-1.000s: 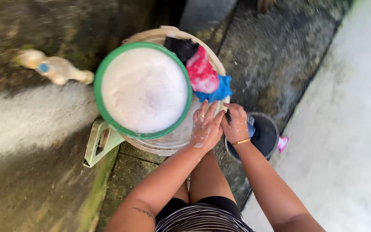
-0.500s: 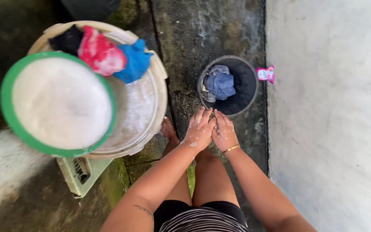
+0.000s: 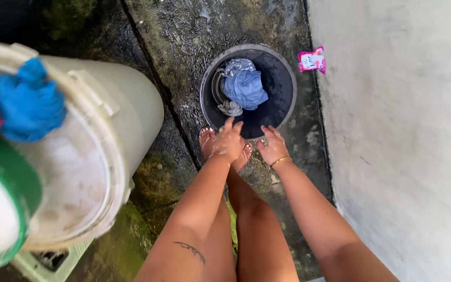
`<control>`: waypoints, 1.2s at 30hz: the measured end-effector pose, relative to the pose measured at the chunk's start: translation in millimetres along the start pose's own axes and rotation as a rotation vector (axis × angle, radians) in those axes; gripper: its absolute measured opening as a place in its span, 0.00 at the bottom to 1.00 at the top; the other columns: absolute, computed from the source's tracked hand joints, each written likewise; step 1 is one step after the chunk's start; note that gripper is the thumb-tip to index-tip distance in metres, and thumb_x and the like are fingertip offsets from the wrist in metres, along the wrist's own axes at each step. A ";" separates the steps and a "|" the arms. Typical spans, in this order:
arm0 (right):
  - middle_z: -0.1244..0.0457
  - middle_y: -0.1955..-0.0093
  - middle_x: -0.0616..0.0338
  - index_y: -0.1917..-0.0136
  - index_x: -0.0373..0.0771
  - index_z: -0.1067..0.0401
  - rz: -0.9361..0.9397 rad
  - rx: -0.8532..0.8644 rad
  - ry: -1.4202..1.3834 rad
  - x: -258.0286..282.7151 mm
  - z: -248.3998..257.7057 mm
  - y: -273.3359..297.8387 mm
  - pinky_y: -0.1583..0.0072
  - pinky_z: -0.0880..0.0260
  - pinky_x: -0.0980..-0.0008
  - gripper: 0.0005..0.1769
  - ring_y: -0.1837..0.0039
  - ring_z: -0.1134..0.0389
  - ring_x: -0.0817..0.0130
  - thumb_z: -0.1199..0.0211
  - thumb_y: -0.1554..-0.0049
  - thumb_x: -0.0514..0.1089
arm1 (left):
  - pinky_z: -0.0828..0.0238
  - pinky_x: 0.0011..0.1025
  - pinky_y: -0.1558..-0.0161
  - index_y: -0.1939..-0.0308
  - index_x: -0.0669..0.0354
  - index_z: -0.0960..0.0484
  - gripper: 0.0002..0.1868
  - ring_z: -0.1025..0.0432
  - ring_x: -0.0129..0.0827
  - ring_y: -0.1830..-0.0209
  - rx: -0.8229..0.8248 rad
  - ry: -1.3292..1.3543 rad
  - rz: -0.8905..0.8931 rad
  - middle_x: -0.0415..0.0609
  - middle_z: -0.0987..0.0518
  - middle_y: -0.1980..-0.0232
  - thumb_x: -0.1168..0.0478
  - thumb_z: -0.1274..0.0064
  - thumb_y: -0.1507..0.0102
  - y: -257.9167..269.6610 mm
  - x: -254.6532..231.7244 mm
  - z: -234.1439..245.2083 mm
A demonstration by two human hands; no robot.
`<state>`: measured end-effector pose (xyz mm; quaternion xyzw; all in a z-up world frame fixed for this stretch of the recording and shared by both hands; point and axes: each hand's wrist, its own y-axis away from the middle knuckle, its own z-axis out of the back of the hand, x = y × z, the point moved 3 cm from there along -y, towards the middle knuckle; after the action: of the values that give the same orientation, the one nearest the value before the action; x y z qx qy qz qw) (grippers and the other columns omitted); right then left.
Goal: The person hand washes clothes by scrubbing, lathering, and wringing garments in a basin filled with soapy water.
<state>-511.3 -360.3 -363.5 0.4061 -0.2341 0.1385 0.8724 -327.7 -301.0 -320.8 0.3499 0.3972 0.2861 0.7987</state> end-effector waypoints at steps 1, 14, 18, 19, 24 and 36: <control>0.44 0.25 0.40 0.27 0.44 0.34 -0.008 0.000 -0.008 -9.0 -13.3 -19.9 0.26 0.44 0.58 0.34 0.25 0.44 0.45 0.35 0.46 0.48 | 0.38 0.47 0.34 0.30 0.47 0.32 0.33 0.40 0.53 0.28 0.008 -0.008 0.000 0.50 0.47 0.21 0.63 0.44 0.40 -25.3 11.1 -2.7; 0.56 0.15 0.65 0.28 0.59 0.34 -0.038 0.710 0.404 -66.5 -190.4 -214.8 0.27 0.43 0.54 0.35 0.20 0.50 0.50 0.43 0.46 0.35 | 0.33 0.47 0.34 0.37 0.38 0.25 0.25 0.32 0.51 0.31 -0.058 -0.282 0.108 0.41 0.54 0.14 0.67 0.48 0.36 -335.9 138.7 -100.4; 0.60 0.15 0.64 0.19 0.57 0.51 -0.119 0.877 0.472 -73.7 -229.6 -239.1 0.27 0.43 0.51 0.44 0.18 0.55 0.51 0.41 0.45 0.35 | 0.24 0.45 0.51 0.20 0.39 0.54 0.53 0.29 0.52 0.38 -0.116 0.198 0.140 0.46 0.59 0.18 0.71 0.46 0.46 -352.0 128.8 -85.2; 0.60 0.15 0.64 0.19 0.57 0.51 -0.119 0.890 0.471 -77.9 -237.3 -240.9 0.27 0.43 0.51 0.44 0.18 0.55 0.51 0.41 0.45 0.35 | 0.24 0.45 0.51 0.20 0.39 0.54 0.53 0.29 0.52 0.38 -0.110 0.199 0.151 0.46 0.59 0.18 0.71 0.46 0.46 -360.0 138.4 -94.1; 0.36 0.30 0.47 0.37 0.41 0.23 -0.109 0.695 0.518 -144.7 -282.2 -251.5 0.33 0.32 0.54 0.18 0.28 0.35 0.48 0.46 0.37 0.42 | 0.28 0.44 0.40 0.33 0.58 0.38 0.35 0.27 0.57 0.38 -0.245 0.009 0.141 0.62 0.29 0.34 0.59 0.38 0.39 -398.6 181.6 -144.8; 0.33 0.54 0.54 0.55 0.38 0.24 0.359 -0.015 -0.333 47.4 20.7 -55.3 0.45 0.31 0.62 0.09 0.48 0.32 0.57 0.30 0.49 0.42 | 0.30 0.34 0.39 0.46 0.60 0.19 0.15 0.25 0.45 0.42 -0.600 0.568 -0.422 0.57 0.19 0.45 0.63 0.52 0.35 -144.1 95.6 -24.1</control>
<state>-453.2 -408.8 -362.8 0.3689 -0.4443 0.2206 0.7860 -272.3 -308.0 -486.3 -0.0776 0.5623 0.3042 0.7650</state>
